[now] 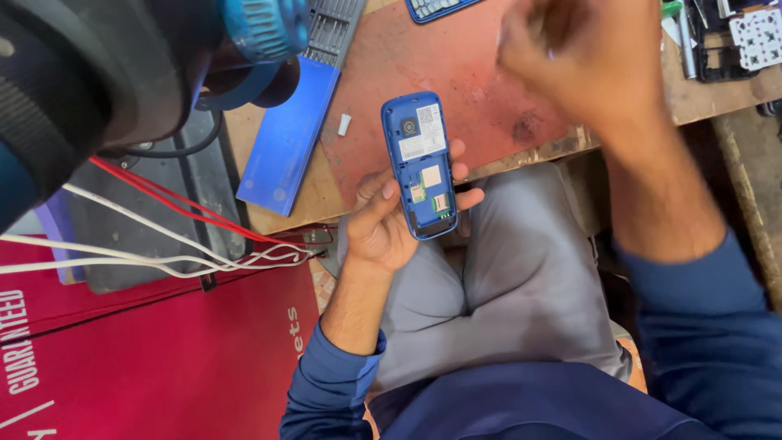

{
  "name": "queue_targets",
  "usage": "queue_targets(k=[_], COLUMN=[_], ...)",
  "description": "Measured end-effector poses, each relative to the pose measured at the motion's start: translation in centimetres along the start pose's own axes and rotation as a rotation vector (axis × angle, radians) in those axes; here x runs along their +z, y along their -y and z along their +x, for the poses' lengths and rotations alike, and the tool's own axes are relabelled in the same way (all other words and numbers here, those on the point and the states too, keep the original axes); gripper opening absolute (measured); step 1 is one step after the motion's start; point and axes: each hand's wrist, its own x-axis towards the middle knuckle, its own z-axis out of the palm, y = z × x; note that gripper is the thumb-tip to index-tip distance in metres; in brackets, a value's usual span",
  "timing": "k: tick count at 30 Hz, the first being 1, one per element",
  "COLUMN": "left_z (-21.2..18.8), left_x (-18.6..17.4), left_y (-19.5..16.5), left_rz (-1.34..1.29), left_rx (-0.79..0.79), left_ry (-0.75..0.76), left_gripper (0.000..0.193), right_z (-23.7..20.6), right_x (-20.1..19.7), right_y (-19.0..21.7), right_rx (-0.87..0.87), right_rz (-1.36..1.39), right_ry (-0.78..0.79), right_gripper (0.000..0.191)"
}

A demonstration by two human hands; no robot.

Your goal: The person applies adhesive from a tube to the edges of a mobile phone motherboard and screen assembly, then joins the screen to the blue phone housing.

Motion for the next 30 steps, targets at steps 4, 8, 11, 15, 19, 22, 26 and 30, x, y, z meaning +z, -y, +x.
queue_targets(k=[4, 8, 11, 15, 19, 22, 26, 30], left_z=[0.1, -0.3, -0.6, -0.8, -0.7, -0.5, -0.3, -0.5], left_x=[0.3, 0.0, -0.8, -1.6, -1.3, -0.6, -0.3, -0.7], left_y=[0.3, 0.9, 1.4, 1.9, 1.7, 1.5, 1.4, 1.5], left_rz=[0.012, 0.092, 0.094, 0.133, 0.171, 0.185, 0.155, 0.158], left_rx=[-0.012, 0.003, 0.016, 0.048, 0.032, 0.021, 0.023, 0.031], left_ry=[0.004, 0.035, -0.08, -0.149, -0.12, -0.129, -0.142, -0.145], left_gripper=[0.052, 0.04, 0.037, 0.031, 0.033, 0.035, 0.034, 0.033], right_z=[-5.4, -7.3, -7.3, -7.8, -8.9, -9.2, -9.0, -8.5], right_x=[-0.5, -0.3, 0.1, 1.6, 3.1, 3.7, 3.6, 3.2], right_y=[3.7, 5.5, 6.3, 6.0, 4.8, 4.6, 5.2, 5.6], right_rx=[0.176, 0.176, 0.061, 0.019, 0.042, 0.141, 0.146, 0.124], right_rz=[0.382, 0.55, 0.472, 0.376, 0.423, 0.643, 0.566, 0.464], right_ry=[0.137, 0.194, 0.248, 0.189, 0.115, 0.096, 0.084, 0.099], right_gripper=[0.013, 0.012, 0.011, 0.013, 0.014, 0.014, 0.015, 0.015])
